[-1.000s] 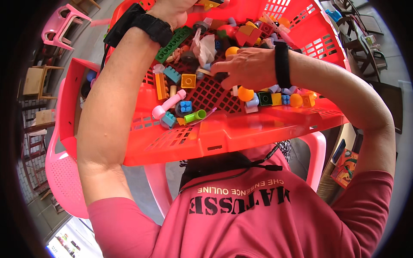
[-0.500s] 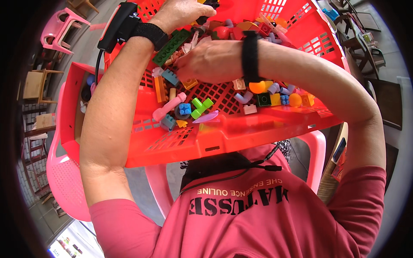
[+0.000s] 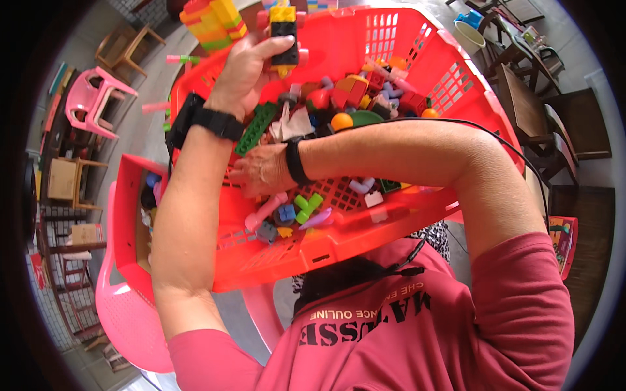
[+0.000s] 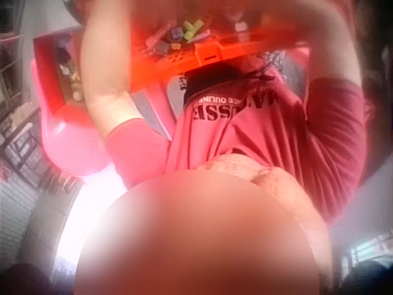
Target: The person connects plastic toy blocks by hand while sorting through a red basket. They pick up individual pieces, including a yellow block and a toy car base, and move them between containers.
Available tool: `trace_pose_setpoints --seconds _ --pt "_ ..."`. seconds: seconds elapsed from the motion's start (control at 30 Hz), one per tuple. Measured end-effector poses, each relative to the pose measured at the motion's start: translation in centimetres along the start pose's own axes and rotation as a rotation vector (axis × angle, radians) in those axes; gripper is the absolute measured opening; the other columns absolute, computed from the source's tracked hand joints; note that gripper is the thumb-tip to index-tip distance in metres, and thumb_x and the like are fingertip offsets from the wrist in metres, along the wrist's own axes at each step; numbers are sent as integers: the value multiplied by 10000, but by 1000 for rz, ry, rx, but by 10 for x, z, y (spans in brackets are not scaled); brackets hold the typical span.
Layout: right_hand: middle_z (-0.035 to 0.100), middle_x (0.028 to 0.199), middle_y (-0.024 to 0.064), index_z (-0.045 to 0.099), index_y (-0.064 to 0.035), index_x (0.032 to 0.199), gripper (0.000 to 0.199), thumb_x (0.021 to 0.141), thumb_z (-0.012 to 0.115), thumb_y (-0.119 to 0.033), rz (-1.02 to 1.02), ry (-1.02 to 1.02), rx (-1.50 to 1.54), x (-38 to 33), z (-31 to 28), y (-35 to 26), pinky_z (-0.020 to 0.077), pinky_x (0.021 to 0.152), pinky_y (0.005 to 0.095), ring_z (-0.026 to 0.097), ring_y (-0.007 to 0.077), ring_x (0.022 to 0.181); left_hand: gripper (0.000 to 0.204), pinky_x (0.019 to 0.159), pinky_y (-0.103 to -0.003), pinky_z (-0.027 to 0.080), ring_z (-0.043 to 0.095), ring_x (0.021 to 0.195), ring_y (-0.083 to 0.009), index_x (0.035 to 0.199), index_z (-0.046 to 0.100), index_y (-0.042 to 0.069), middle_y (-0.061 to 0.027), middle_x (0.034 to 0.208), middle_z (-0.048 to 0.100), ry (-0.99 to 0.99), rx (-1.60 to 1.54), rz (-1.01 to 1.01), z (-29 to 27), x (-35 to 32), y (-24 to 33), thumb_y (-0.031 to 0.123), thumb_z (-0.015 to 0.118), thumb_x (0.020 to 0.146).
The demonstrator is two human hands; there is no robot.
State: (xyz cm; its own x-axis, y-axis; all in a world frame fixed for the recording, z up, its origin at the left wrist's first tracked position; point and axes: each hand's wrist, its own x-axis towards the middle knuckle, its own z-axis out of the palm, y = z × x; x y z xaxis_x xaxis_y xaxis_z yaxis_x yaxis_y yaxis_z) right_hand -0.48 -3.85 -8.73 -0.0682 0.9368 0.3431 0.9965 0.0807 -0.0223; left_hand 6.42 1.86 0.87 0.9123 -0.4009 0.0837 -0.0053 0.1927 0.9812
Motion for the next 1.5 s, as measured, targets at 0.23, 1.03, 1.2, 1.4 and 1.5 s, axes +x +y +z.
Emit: trace_pose_setpoints --seconds 0.23,1.03,1.2,1.4,1.5 --pt "629 912 123 593 -42 942 262 737 662 -191 239 -124 243 -29 -108 -23 512 752 421 629 300 920 437 776 -356 562 665 918 -216 1188 528 38 -68 1007 614 3 -224 36 3 -5 10 26 683 780" --pt "640 944 71 550 -8 1152 364 861 647 -204 934 786 725 -144 -205 23 517 685 259 643 127 806 432 770 -314 534 653 919 -180 1191 509 51 -86 1017 634 -209 -49 -204 47 -21 5 15 664 790" --pt "634 979 60 544 -17 1175 333 881 561 -172 927 950 941 -148 -208 24 524 764 285 632 144 890 422 752 -342 548 660 913 -193 1211 503 62 -102 1049 622 -168 -72 -140 49 -22 2 83 671 824" --pt "601 983 35 591 -42 1126 298 918 509 -239 876 1118 1306 -136 -184 21 480 753 274 573 107 881 394 686 -306 564 652 859 -166 1226 483 61 -57 974 607 -23 -84 -126 51 -21 7 155 650 881" --pt "580 907 30 617 -59 1045 336 903 561 -359 1094 910 1029 -128 -167 16 446 709 260 543 91 827 318 656 -287 571 650 843 -157 1203 484 55 -53 951 602 39 -179 -122 56 -24 8 208 568 937"
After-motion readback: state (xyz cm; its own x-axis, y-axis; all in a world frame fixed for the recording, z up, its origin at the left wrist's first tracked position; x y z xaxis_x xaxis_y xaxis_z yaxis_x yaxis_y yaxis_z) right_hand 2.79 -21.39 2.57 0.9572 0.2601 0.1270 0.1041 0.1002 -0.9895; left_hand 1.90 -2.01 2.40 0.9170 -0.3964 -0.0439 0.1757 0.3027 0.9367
